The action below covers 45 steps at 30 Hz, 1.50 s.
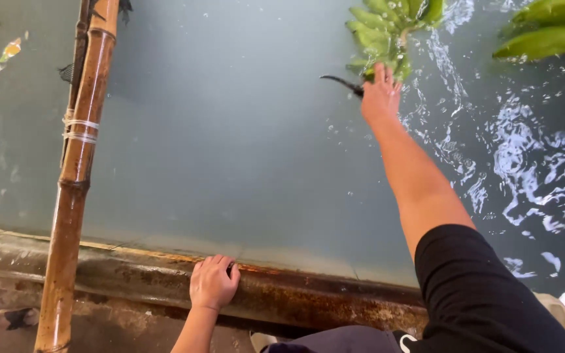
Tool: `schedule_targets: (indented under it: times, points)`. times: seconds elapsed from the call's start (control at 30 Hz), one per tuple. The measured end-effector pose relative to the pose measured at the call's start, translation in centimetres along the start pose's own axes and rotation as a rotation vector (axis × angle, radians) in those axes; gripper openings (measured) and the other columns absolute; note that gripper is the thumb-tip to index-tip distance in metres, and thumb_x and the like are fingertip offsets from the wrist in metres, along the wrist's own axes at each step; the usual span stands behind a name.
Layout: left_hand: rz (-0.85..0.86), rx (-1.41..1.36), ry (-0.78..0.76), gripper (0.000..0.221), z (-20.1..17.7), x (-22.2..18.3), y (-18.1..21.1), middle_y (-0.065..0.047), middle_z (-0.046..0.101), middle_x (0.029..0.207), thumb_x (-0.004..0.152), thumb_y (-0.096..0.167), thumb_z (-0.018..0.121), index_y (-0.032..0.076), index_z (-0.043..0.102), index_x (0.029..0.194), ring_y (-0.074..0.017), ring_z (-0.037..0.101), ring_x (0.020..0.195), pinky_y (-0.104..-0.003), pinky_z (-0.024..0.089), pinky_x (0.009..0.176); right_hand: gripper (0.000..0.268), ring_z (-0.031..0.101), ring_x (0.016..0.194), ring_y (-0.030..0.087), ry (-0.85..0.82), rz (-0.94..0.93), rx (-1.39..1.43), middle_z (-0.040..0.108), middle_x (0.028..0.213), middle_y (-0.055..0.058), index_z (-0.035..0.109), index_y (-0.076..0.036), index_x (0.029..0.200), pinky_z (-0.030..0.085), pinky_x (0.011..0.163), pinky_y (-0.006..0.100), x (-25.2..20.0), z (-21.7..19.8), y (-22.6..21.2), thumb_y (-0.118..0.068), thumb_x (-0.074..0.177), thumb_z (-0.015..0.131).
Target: Washing and cutting bunches of green bananas in a water tank.
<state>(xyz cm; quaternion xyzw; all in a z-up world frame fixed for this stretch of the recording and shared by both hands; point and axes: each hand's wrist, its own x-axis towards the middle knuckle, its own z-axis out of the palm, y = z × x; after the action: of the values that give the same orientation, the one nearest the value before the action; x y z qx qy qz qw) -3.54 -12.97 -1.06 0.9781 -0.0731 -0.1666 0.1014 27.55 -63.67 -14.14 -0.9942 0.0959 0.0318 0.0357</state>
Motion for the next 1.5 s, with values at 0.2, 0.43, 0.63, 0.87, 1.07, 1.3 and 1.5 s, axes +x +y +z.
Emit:
schedule_targets:
  times: [0.2,0.43,0.63,0.87,1.07,1.3,1.5]
  points:
    - [-0.012,0.029,-0.024,0.024,0.4,-0.3,-0.2,-0.001,0.072,0.1,0.084,0.034,0.064,0.017,0.075,0.097,-0.0242,0.063,0.103,-0.041,0.046,0.092,0.024,0.026,0.154,0.037,-0.064,-0.013,0.152,0.026,0.169,0.012,0.074,-0.015,0.114,0.027,0.118,0.056,-10.2,-3.7,-7.2,-0.014,0.091,0.068]
    - [-0.01,0.075,-0.08,0.029,0.6,-0.2,0.0,-0.003,0.073,0.108,0.089,0.038,0.062,0.018,0.075,0.106,-0.0252,0.063,0.109,-0.042,0.045,0.096,0.05,0.039,0.144,0.039,-0.018,-0.024,0.526,0.033,0.165,0.01,0.064,-0.017,0.138,0.04,0.11,0.05,-27.2,-5.3,-5.9,-0.023,0.09,0.076]
    - [-0.119,-0.57,0.064,0.033,5.8,7.4,5.3,-0.015,0.071,0.118,0.092,0.029,0.065,0.013,0.072,0.121,-0.033,0.068,0.11,-0.042,0.053,0.098,0.04,0.058,0.129,0.032,-0.28,0.248,0.285,0.059,0.145,0.004,0.068,-0.023,0.131,0.05,0.102,0.046,-41.2,-6.7,1.5,-0.033,0.092,0.069]
    - [0.521,-0.333,0.184,0.06,7.8,16.3,22.2,-0.02,0.049,0.148,0.083,0.021,0.077,0.005,0.056,0.136,-0.0396,0.041,0.142,-0.052,0.037,0.116,0.036,0.067,0.106,0.042,-0.283,0.655,0.249,0.073,0.114,0.015,0.069,-0.021,0.13,0.052,0.088,0.052,-46.2,-9.1,0.2,-0.034,0.097,0.067]
    - [0.522,0.102,-0.001,0.055,22.2,26.6,22.7,-0.013,0.041,0.155,0.093,0.018,0.061,0.011,0.049,0.146,-0.0349,0.038,0.142,-0.057,0.038,0.113,0.027,0.069,0.1,0.044,-0.14,0.674,0.246,0.074,0.108,0.018,0.072,-0.014,0.122,0.053,0.086,0.052,-46.2,-6.4,1.6,-0.032,0.102,0.065]
    - [0.429,0.135,-0.099,0.045,18.1,24.7,21.6,-0.01,0.052,0.147,0.097,0.016,0.052,0.014,0.054,0.142,-0.0322,0.05,0.134,-0.045,0.053,0.099,0.023,0.068,0.098,0.045,-0.125,0.659,0.255,0.074,0.104,0.018,0.072,-0.013,0.115,0.052,0.084,0.054,-46.4,-7.2,1.3,-0.027,0.099,0.065]
    - [0.183,-1.037,-0.341,0.05,16.5,26.2,14.0,-0.02,0.071,0.139,0.1,0.023,0.06,0.001,0.057,0.145,-0.0292,0.069,0.123,-0.038,0.055,0.107,0.024,0.067,0.097,0.047,-0.096,0.614,0.247,0.073,0.102,0.02,0.072,-0.01,0.112,0.051,0.082,0.055,-46.6,-6.6,1.8,-0.029,0.099,0.067]
